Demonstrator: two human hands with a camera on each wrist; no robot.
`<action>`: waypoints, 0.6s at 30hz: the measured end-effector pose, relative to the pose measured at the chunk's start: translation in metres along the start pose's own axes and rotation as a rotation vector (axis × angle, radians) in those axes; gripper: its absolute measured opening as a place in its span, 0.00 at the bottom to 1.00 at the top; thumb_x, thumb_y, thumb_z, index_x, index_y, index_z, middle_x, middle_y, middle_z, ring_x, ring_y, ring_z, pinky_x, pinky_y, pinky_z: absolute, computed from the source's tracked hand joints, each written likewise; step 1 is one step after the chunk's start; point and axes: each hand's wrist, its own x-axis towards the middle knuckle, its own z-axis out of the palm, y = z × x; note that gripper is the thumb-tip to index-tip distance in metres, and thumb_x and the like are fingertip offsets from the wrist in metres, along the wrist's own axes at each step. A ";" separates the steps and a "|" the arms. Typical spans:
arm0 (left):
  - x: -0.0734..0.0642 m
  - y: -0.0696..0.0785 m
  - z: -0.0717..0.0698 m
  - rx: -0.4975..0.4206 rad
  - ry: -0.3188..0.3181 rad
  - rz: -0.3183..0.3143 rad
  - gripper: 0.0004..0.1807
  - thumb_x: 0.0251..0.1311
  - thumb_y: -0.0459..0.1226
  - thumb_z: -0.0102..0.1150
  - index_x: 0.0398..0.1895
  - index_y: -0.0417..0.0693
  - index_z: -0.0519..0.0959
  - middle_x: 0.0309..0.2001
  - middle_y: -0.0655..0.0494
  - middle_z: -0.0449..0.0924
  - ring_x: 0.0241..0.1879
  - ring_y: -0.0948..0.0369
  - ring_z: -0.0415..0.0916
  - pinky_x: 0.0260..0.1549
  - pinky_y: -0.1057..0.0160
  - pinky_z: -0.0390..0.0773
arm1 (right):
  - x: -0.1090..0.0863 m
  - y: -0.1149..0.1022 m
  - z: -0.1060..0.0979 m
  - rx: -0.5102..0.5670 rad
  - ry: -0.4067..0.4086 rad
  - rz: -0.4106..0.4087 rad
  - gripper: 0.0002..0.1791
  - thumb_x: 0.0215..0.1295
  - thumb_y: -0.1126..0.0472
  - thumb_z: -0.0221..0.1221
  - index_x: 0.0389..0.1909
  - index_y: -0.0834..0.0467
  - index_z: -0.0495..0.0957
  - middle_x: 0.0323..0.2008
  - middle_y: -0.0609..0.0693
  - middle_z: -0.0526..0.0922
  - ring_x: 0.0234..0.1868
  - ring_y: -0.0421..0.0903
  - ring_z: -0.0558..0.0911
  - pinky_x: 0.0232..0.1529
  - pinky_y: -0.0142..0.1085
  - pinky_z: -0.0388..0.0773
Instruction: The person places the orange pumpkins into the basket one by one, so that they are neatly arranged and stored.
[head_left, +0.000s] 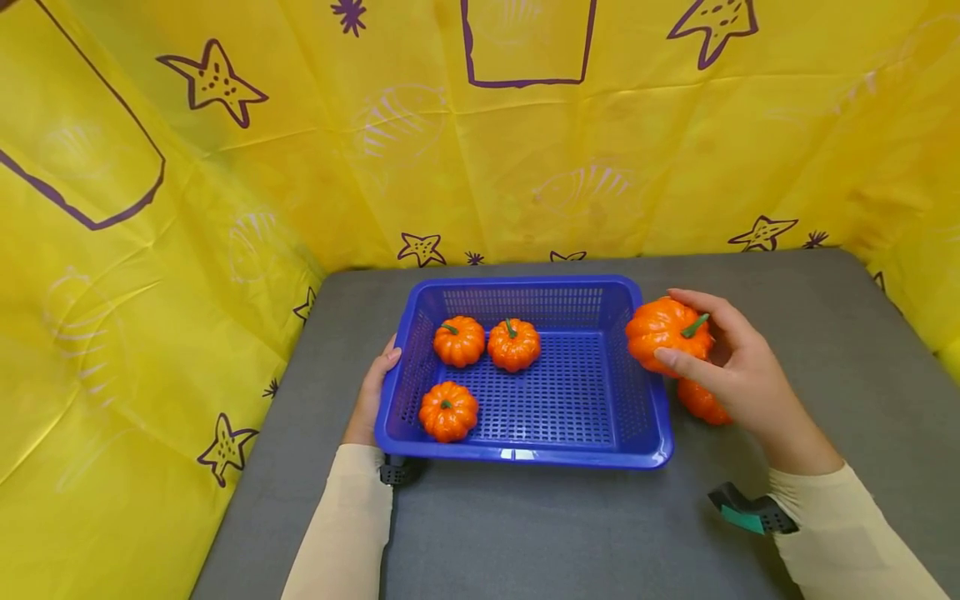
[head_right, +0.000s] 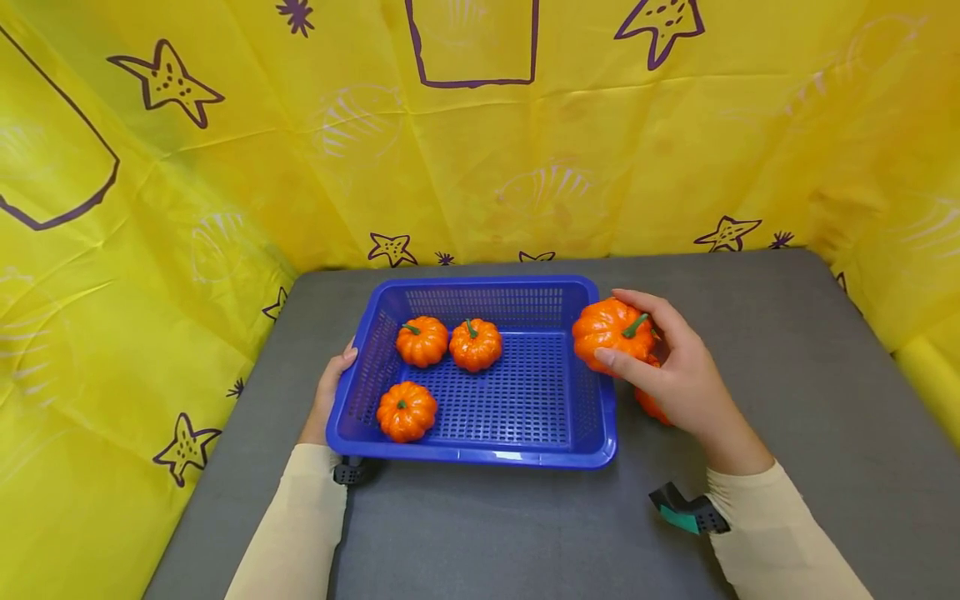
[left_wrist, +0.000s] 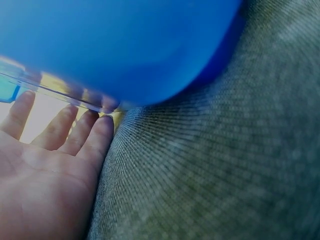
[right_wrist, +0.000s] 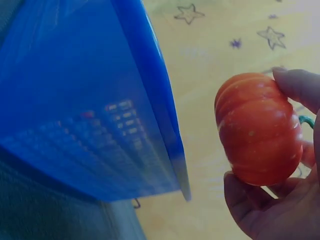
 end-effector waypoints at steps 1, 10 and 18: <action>0.000 0.000 0.000 0.003 0.003 -0.001 0.35 0.82 0.48 0.35 0.90 0.67 0.53 0.84 0.52 0.57 0.79 0.42 0.58 0.74 0.45 0.65 | 0.001 -0.001 0.002 0.007 -0.014 -0.012 0.39 0.67 0.79 0.67 0.78 0.55 0.73 0.59 0.53 0.78 0.50 0.48 0.81 0.45 0.28 0.83; -0.001 -0.003 -0.001 0.001 0.034 -0.013 0.35 0.81 0.49 0.37 0.90 0.68 0.53 0.84 0.54 0.58 0.79 0.44 0.59 0.74 0.43 0.64 | 0.004 -0.010 0.026 0.066 -0.141 -0.052 0.39 0.66 0.80 0.67 0.77 0.63 0.70 0.60 0.60 0.75 0.50 0.51 0.84 0.45 0.33 0.86; 0.000 -0.004 -0.002 0.001 0.033 -0.002 0.34 0.82 0.49 0.36 0.89 0.67 0.54 0.84 0.53 0.59 0.79 0.42 0.59 0.74 0.45 0.65 | 0.004 -0.017 0.043 0.003 -0.205 -0.021 0.40 0.68 0.73 0.71 0.79 0.54 0.70 0.63 0.57 0.75 0.51 0.54 0.83 0.48 0.35 0.85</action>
